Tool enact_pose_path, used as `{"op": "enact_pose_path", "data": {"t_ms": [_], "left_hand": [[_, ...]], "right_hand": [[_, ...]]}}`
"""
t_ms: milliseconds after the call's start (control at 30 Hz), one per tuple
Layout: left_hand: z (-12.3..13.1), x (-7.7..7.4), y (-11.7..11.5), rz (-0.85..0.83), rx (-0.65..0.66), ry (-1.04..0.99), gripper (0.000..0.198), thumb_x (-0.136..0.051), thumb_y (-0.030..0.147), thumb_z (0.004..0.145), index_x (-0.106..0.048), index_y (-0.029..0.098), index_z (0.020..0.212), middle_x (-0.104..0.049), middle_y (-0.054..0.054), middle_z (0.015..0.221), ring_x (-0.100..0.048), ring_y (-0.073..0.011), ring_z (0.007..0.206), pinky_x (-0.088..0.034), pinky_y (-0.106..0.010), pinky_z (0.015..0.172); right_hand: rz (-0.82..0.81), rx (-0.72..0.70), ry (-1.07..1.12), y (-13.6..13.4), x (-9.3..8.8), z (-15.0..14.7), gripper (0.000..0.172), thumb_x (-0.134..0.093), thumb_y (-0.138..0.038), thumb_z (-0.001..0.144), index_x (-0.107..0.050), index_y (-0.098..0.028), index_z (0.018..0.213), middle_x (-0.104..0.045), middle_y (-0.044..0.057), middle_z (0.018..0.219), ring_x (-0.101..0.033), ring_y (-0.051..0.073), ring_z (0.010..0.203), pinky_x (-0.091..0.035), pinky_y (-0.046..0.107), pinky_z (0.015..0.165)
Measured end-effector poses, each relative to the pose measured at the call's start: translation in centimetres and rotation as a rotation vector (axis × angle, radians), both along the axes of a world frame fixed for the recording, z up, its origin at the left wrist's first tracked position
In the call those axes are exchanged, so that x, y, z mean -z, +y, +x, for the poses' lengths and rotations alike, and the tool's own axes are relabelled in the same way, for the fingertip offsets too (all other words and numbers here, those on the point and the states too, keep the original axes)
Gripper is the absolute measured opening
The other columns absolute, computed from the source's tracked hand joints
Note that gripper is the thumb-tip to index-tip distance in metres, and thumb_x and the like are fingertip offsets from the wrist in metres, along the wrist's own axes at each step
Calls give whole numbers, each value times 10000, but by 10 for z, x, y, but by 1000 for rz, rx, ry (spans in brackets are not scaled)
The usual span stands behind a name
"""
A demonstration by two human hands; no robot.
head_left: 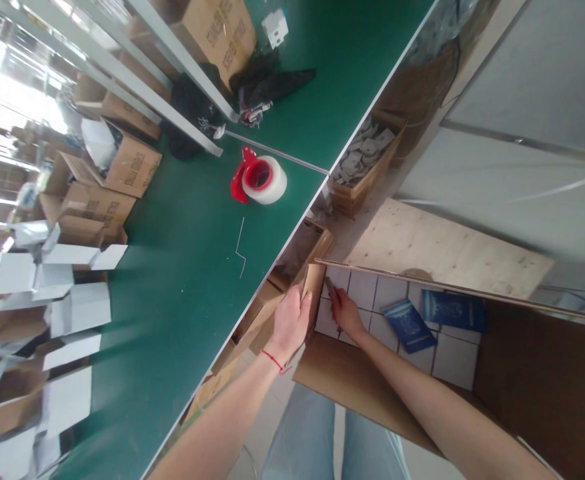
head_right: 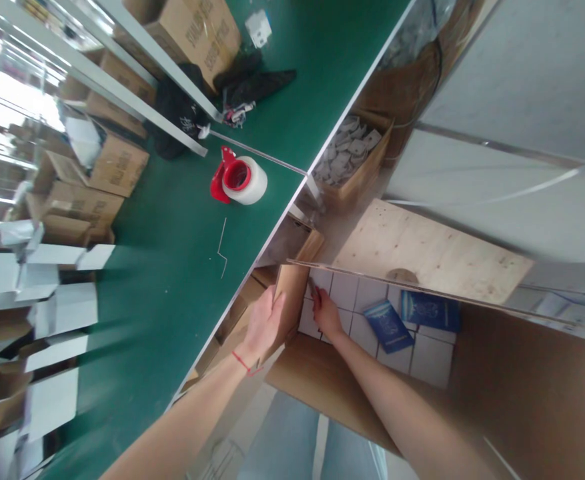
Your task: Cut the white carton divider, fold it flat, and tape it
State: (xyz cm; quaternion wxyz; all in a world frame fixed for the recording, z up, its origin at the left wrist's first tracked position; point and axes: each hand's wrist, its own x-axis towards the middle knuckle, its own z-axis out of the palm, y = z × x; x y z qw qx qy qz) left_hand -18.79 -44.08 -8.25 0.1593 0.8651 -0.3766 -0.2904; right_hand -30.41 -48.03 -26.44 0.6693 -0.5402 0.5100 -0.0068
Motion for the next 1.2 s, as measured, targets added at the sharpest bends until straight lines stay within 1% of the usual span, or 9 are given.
{"op": "enact_pose_path", "data": {"t_ms": [167, 300, 433, 633, 800, 933, 1033, 1133, 1200], "left_hand": [[0, 2, 0, 3, 4, 10, 311, -350, 372, 1039, -552, 175, 1170, -683, -138, 1165, -662, -274, 1080, -523, -412, 934], [1, 6, 3, -12, 2, -6, 299, -379, 365, 1032, -551, 191, 1204, -679, -126, 1194, -655, -266, 1112, -520, -396, 950], [1, 6, 4, -3, 1, -14, 292, -379, 371, 1032, -553, 192, 1184, -682, -120, 1180, -660, -264, 1092, -519, -392, 945], [-1, 2, 0, 29, 8, -19, 296, -365, 364, 1034, -557, 170, 1150, -687, -134, 1121, -667, -278, 1047, -519, -409, 919], [-2, 2, 0, 46, 4, -37, 297, -371, 358, 1032, -559, 170, 1165, -696, -138, 1129, -670, -282, 1056, -521, -405, 924], [-3, 2, 0, 52, -7, -49, 306, -377, 371, 1032, -553, 167, 1175, -692, -143, 1148, -667, -282, 1077, -519, -405, 942], [-3, 1, 0, 44, 8, -50, 286, -375, 360, 1032, -553, 170, 1151, -692, -136, 1133, -668, -276, 1056, -522, -399, 931], [-3, 2, 0, 42, 21, -59, 285, -363, 350, 1034, -553, 170, 1147, -691, -135, 1124, -671, -274, 1034, -524, -397, 919], [-3, 3, 0, 53, 21, -75, 304, -361, 357, 1034, -552, 161, 1167, -690, -144, 1131, -671, -284, 1045, -526, -404, 918]], "right_hand": [[-6, -68, -7, 10, -1, -9, 333, -350, -425, 953, -551, -190, 1078, -545, -8, 610, -544, 164, 456, -390, 271, 434], [4, -134, -24, 17, -2, -18, 359, -340, -410, 957, -555, -181, 1131, -553, -5, 597, -560, 178, 473, -411, 289, 473], [-7, -214, -46, 21, -1, -29, 335, -376, -389, 958, -584, -206, 1146, -580, 8, 612, -600, 201, 555, -441, 307, 544], [-43, -337, -56, 22, 1, -39, 287, -409, -350, 962, -621, -196, 1080, -671, 60, 739, -661, 223, 701, -464, 309, 633], [-91, -464, -41, 23, 4, -42, 298, -416, -287, 963, -613, -138, 1130, -718, 145, 981, -681, 269, 917, -470, 327, 753], [-108, -553, -23, 24, 5, -43, 324, -401, -290, 981, -605, -145, 1187, -730, 142, 1007, -685, 263, 930, -466, 321, 767], [-128, -605, -10, 25, 3, -44, 337, -400, -286, 989, -593, -143, 1224, -727, 157, 1070, -680, 272, 975, -461, 332, 802], [-145, -660, -12, 26, -1, -43, 330, -401, -283, 994, -605, -132, 1205, -729, 172, 1059, -683, 283, 974, -457, 337, 798], [-154, -695, -18, 26, -5, -42, 311, -409, -275, 992, -618, -144, 1181, -734, 165, 1040, -687, 280, 955, -454, 332, 785]]}}
